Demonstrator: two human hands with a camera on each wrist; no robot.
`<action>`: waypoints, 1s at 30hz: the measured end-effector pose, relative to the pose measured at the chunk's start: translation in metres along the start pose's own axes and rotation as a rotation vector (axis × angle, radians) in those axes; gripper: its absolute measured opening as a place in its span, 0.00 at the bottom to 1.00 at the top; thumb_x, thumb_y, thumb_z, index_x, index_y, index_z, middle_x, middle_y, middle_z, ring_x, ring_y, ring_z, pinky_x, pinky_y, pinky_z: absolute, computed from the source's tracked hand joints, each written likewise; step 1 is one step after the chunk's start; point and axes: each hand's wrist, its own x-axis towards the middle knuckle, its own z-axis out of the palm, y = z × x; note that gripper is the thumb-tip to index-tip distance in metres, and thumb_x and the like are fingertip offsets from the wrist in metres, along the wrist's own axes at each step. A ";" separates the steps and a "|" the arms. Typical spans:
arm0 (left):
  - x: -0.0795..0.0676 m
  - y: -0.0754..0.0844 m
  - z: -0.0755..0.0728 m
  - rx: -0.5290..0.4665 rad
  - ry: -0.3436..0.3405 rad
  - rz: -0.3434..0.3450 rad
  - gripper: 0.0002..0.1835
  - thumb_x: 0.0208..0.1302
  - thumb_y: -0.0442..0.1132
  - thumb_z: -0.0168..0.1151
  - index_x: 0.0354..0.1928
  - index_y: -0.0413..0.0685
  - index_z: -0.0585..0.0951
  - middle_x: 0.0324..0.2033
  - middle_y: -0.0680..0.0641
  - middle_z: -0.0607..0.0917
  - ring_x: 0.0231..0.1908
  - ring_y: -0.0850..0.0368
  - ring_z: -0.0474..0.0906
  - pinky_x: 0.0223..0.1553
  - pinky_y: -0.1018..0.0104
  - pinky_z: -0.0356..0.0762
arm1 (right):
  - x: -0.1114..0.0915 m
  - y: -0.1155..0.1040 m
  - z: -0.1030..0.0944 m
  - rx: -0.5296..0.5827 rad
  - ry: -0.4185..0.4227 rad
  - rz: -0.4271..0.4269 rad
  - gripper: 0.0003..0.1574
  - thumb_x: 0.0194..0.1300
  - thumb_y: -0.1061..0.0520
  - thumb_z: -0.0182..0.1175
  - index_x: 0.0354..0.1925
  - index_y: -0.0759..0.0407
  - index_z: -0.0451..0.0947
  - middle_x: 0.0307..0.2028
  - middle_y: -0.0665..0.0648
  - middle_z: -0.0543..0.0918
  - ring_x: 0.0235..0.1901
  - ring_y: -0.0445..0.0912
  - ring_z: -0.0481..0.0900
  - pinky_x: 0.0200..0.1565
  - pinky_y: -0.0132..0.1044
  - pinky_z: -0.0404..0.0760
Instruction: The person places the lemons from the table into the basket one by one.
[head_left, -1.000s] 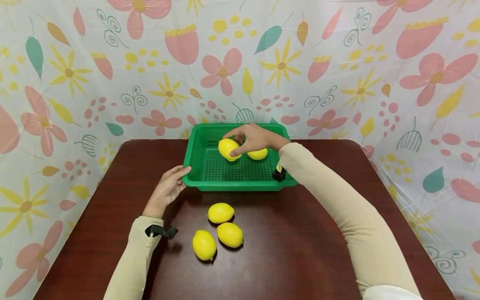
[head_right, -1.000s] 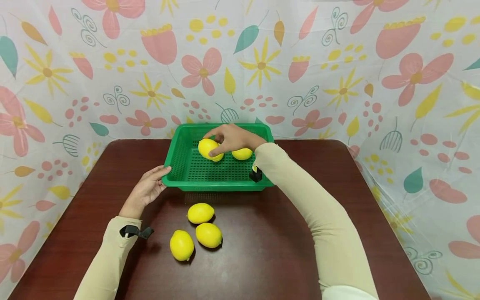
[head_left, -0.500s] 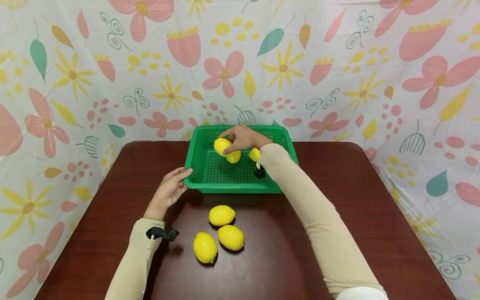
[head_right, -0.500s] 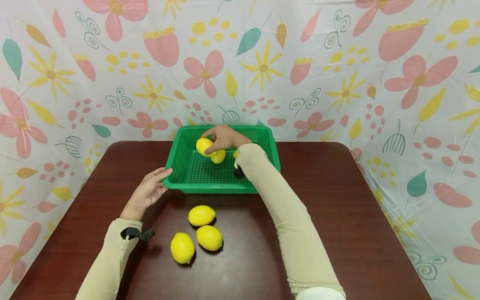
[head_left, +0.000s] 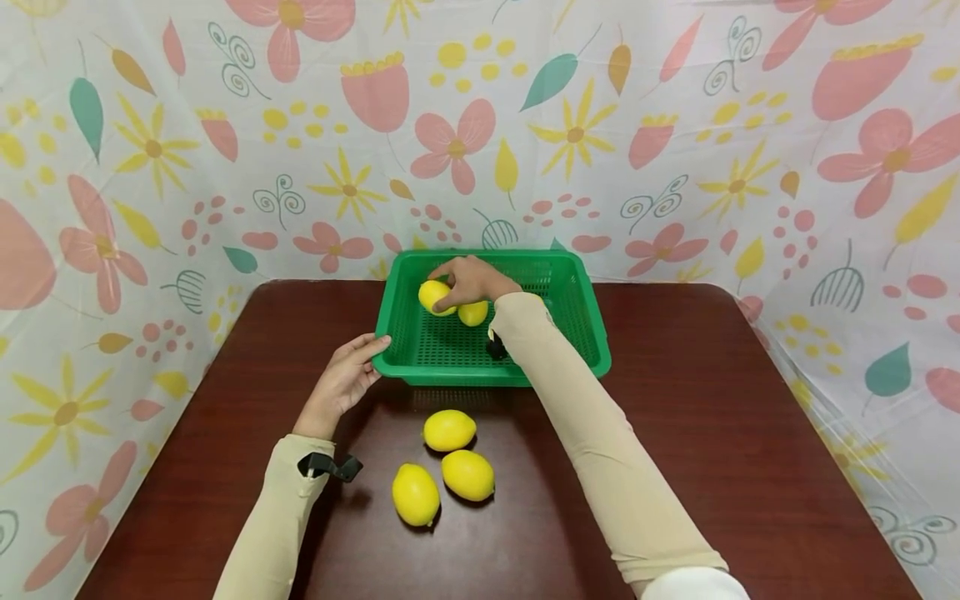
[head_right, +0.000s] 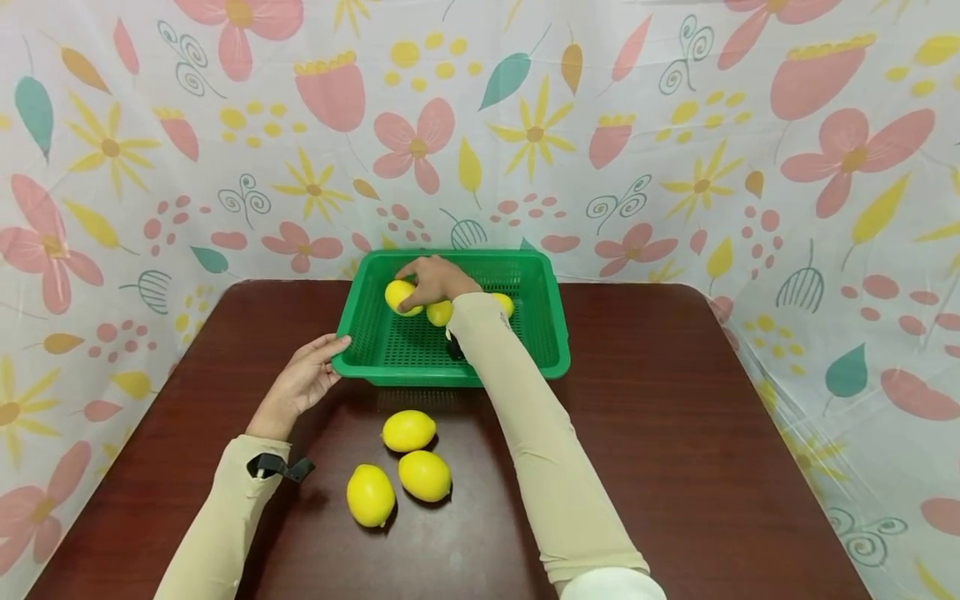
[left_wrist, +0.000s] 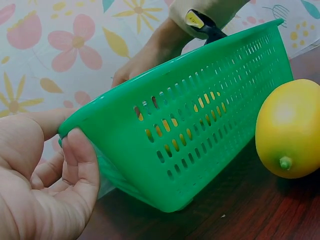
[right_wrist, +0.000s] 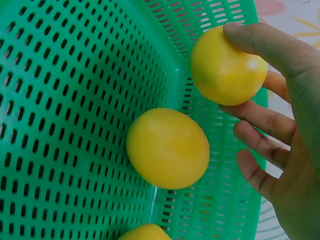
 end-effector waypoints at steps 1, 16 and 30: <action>0.000 0.000 0.001 -0.003 -0.003 0.000 0.12 0.66 0.41 0.62 0.46 0.46 0.73 0.31 0.53 0.79 0.26 0.63 0.76 0.29 0.73 0.74 | 0.001 0.000 0.001 -0.010 -0.003 0.002 0.43 0.53 0.38 0.70 0.64 0.46 0.71 0.45 0.53 0.84 0.38 0.42 0.80 0.40 0.37 0.80; 0.005 -0.008 0.011 -0.007 -0.025 -0.013 0.10 0.66 0.41 0.62 0.45 0.46 0.75 0.34 0.52 0.79 0.29 0.62 0.77 0.31 0.72 0.75 | 0.001 0.010 0.010 -0.150 0.033 0.109 0.45 0.52 0.30 0.66 0.64 0.43 0.70 0.50 0.52 0.80 0.46 0.44 0.78 0.46 0.43 0.79; -0.001 0.002 0.000 -0.007 -0.004 -0.002 0.14 0.66 0.41 0.62 0.48 0.44 0.73 0.37 0.50 0.79 0.31 0.62 0.78 0.35 0.72 0.78 | -0.021 -0.019 -0.010 -0.042 0.135 0.008 0.44 0.54 0.25 0.60 0.60 0.48 0.74 0.54 0.57 0.80 0.49 0.47 0.78 0.50 0.48 0.77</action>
